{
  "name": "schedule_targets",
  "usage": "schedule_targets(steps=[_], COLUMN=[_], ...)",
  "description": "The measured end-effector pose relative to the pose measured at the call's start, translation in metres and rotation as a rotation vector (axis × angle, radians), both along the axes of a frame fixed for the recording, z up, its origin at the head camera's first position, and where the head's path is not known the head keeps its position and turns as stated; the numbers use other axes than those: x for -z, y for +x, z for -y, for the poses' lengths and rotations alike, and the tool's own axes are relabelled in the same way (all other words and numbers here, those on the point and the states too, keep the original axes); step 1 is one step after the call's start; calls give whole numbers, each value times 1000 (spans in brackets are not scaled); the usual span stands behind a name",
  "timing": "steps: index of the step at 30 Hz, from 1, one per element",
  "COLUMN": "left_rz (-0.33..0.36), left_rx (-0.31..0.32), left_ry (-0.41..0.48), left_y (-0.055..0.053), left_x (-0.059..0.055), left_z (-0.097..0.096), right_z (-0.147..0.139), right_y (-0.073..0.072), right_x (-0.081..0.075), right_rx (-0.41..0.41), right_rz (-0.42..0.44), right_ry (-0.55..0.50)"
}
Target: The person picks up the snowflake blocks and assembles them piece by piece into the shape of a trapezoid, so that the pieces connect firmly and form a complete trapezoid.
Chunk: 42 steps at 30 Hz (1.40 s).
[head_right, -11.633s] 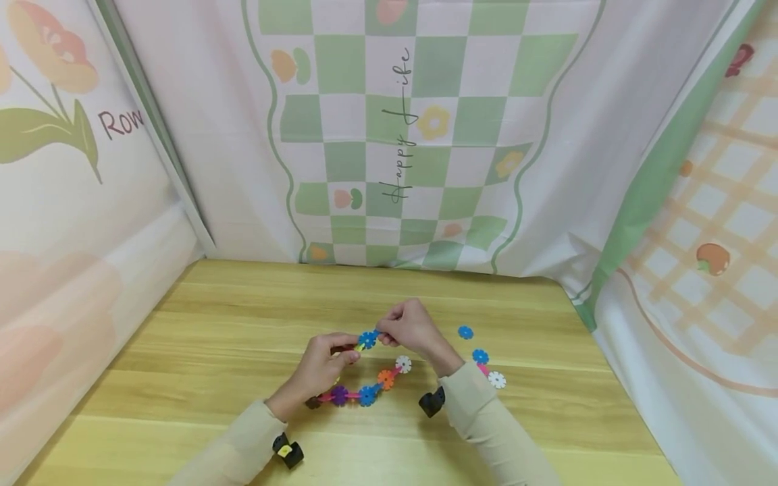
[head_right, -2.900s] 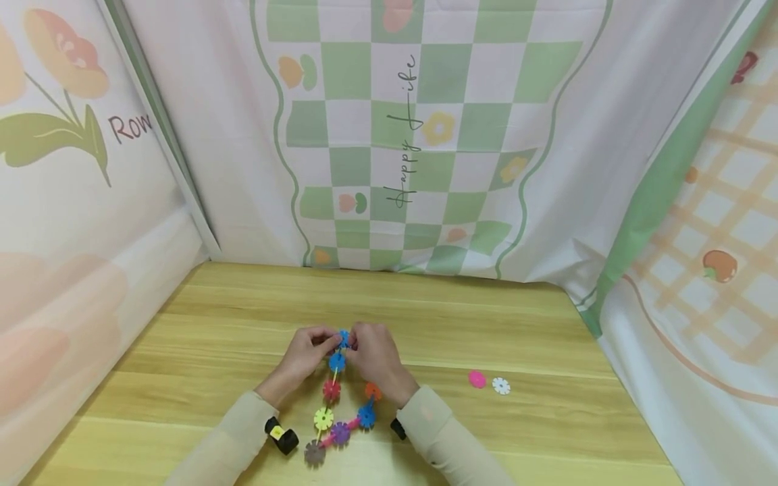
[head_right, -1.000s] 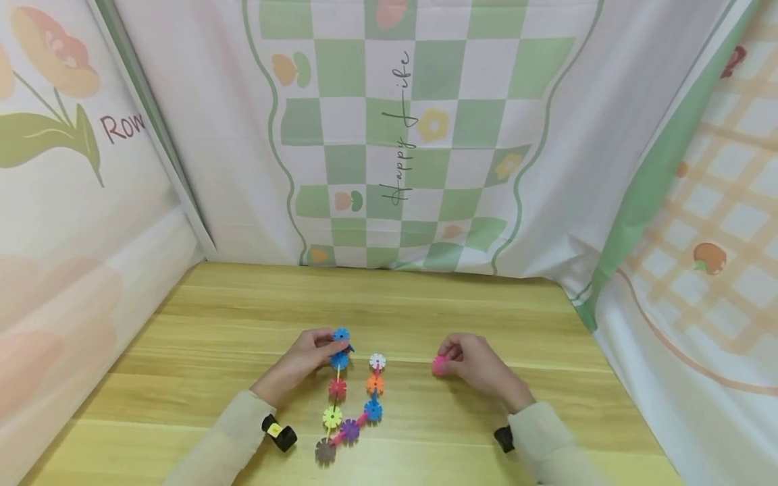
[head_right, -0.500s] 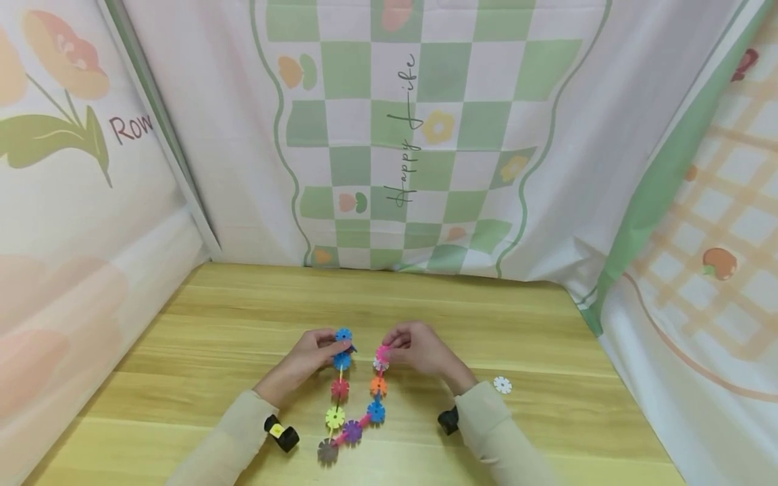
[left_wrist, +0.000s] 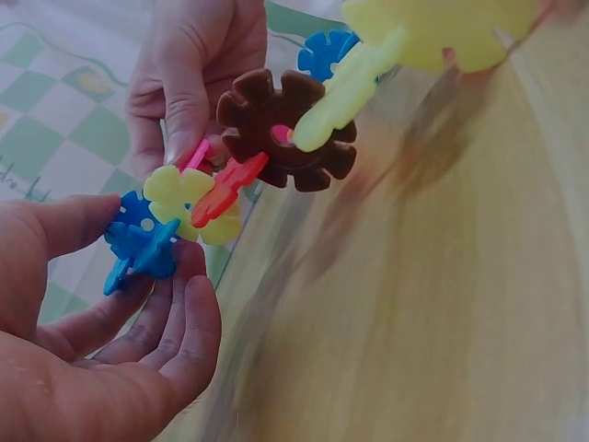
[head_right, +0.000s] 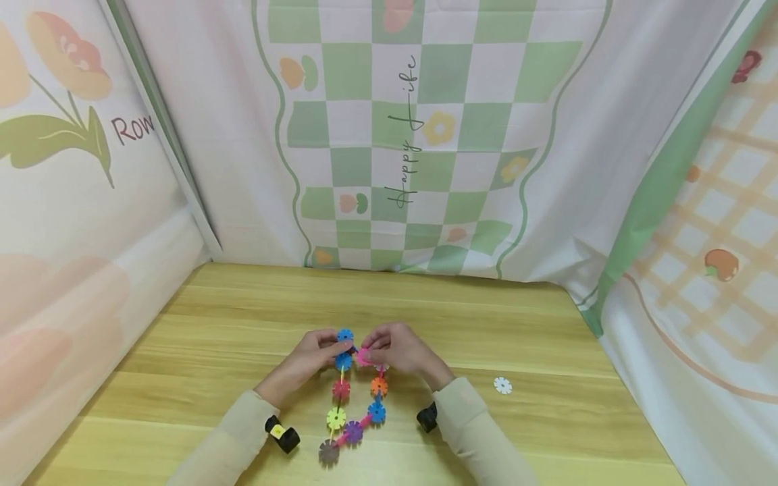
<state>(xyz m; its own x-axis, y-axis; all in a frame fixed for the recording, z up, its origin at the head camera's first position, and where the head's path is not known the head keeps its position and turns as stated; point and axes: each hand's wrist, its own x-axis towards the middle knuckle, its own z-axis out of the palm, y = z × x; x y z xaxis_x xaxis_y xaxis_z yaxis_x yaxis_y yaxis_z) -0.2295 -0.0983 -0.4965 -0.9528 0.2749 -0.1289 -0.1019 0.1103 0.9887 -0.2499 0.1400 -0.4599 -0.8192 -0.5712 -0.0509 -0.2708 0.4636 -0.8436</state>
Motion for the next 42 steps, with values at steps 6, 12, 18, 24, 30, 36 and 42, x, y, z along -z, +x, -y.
schedule_targets(steps=[6, 12, 18, 24, 30, 36, 42], left_rz=[-12, -13, 17, 79, 81, 91, 89], left_rx=[-3, -6, 29, 73, 62, 45, 36], left_ry=[2, 30, 48, 72, 104, 101, 83], left_y=[-1, -1, -1, -1, -2, -4, -4], left_x=[1, 3, 5, 6, 6, 8, 8], left_z=[0, 1, 1, -1, -1, 1, 0], right_z=[4, 8, 6, -3, -37, -109, -179], right_y=[0, 2, 1, -2, 2, 13, 37], right_x=[0, 0, 3, 1, -14, -26, -30], right_rx=[18, 79, 78, 13, 74, 169, 254], right_rz=[14, 34, 54, 47, -62, -169, -226], right_ry=[-37, -84, -82, -9, 131, 222, 305])
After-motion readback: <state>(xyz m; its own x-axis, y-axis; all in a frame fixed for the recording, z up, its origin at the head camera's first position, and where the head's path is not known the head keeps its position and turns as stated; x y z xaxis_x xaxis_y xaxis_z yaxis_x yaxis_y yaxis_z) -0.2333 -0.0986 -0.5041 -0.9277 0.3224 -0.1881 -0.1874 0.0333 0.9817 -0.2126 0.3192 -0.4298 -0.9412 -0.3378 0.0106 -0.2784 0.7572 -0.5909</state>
